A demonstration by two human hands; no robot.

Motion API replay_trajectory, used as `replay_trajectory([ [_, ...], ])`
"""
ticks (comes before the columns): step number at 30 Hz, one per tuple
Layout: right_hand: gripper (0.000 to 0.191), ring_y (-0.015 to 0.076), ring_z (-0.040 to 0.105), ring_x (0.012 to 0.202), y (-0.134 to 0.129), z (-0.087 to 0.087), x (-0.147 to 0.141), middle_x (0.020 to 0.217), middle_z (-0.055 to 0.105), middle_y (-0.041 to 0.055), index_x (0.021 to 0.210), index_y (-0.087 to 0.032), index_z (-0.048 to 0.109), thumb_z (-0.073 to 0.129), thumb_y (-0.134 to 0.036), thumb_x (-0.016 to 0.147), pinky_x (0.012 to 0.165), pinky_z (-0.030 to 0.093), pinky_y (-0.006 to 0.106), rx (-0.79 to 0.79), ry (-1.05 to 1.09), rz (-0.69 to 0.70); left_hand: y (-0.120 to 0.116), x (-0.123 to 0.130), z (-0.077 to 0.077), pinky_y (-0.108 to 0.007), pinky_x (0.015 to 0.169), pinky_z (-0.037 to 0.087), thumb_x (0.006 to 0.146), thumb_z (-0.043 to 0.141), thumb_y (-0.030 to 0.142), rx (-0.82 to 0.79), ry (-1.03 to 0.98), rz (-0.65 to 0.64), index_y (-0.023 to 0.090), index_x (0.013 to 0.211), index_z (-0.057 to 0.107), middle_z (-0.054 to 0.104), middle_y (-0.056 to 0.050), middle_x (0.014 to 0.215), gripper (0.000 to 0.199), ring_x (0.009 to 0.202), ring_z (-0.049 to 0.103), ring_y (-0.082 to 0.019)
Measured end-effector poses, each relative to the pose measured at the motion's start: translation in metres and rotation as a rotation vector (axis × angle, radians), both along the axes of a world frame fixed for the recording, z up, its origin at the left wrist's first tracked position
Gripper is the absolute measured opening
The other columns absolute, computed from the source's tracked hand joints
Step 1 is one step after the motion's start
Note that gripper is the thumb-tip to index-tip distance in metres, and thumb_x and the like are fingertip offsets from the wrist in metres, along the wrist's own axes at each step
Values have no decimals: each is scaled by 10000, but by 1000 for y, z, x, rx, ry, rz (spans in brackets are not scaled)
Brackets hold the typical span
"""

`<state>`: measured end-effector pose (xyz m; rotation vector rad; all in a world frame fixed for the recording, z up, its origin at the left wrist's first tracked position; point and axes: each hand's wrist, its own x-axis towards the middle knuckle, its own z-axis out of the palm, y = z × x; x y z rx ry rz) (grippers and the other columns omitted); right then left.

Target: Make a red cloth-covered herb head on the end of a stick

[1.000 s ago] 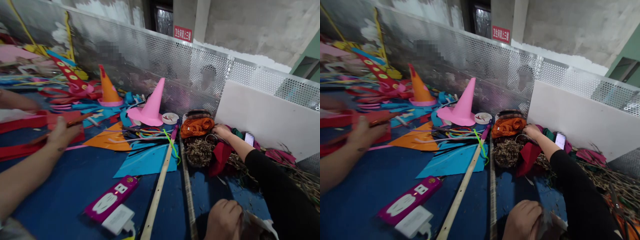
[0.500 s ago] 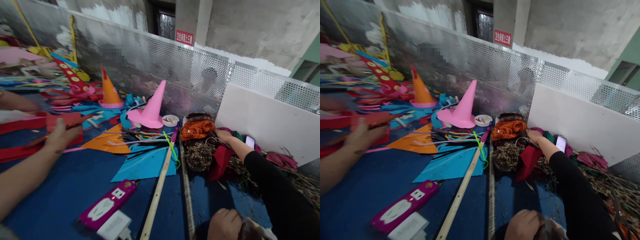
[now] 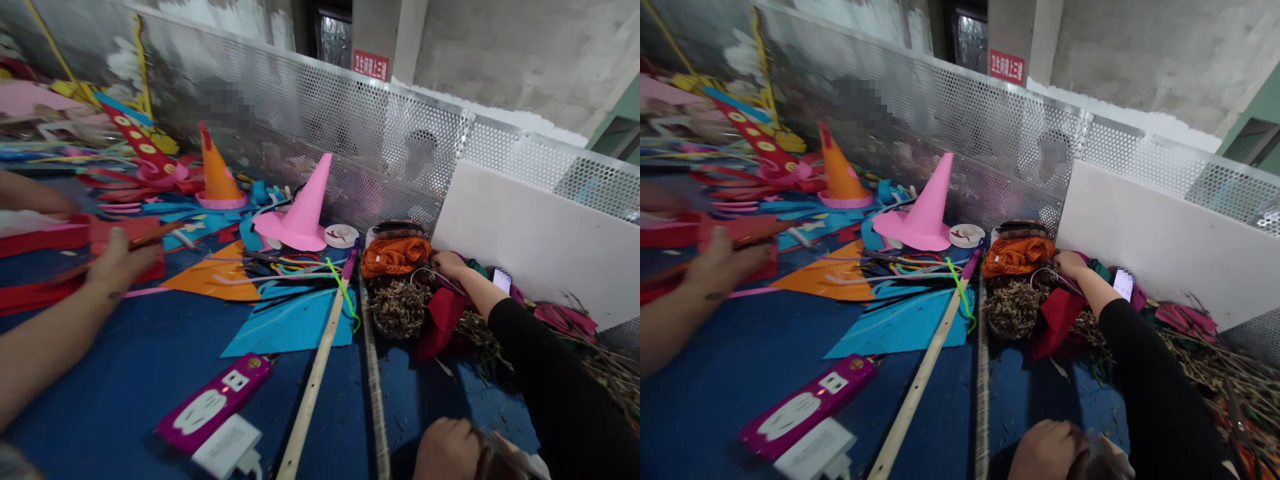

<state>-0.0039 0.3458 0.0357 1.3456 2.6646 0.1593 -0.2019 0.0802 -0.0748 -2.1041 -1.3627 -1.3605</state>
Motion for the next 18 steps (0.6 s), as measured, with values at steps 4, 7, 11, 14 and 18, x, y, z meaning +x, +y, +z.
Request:
replay_trajectory([
  [4,188,175,635,871,3,0,6,978,720,59,949,-183,701,571,-215,817,704,405,221,-4,31,-34,-1,3,2,-177,783,516,887,223,613,-7,-29,-24,143,652,668,679,-52,635,688,1055,661,-143],
  [7,230,166,636,866,0,-1,5,982,718,49,1027,-186,672,560,-227,830,692,412,213,-3,52,-43,-1,6,3,-177,746,505,894,193,614,-8,6,-46,132,629,648,660,-58,608,713,1046,661,-139],
  [11,330,178,634,1002,-8,-2,0,1149,688,44,1177,-239,617,529,-222,860,783,432,215,-14,61,5,-2,2,4,-145,664,477,900,153,578,-14,60,-42,82,612,634,638,-56,573,749,974,684,-133],
  [14,348,189,606,1114,-14,-4,-4,1340,587,39,1235,-296,593,477,-248,911,874,427,228,-36,44,82,-1,-9,5,-138,555,464,927,190,472,-24,28,-16,93,660,662,629,-20,553,661,925,705,-147],
  [18,369,213,635,1060,-16,-9,-10,1304,605,95,1272,-277,577,423,-239,938,861,445,272,-38,13,94,1,-25,5,-110,570,483,916,272,482,-36,-16,9,107,634,662,675,-27,599,611,923,707,-149],
])
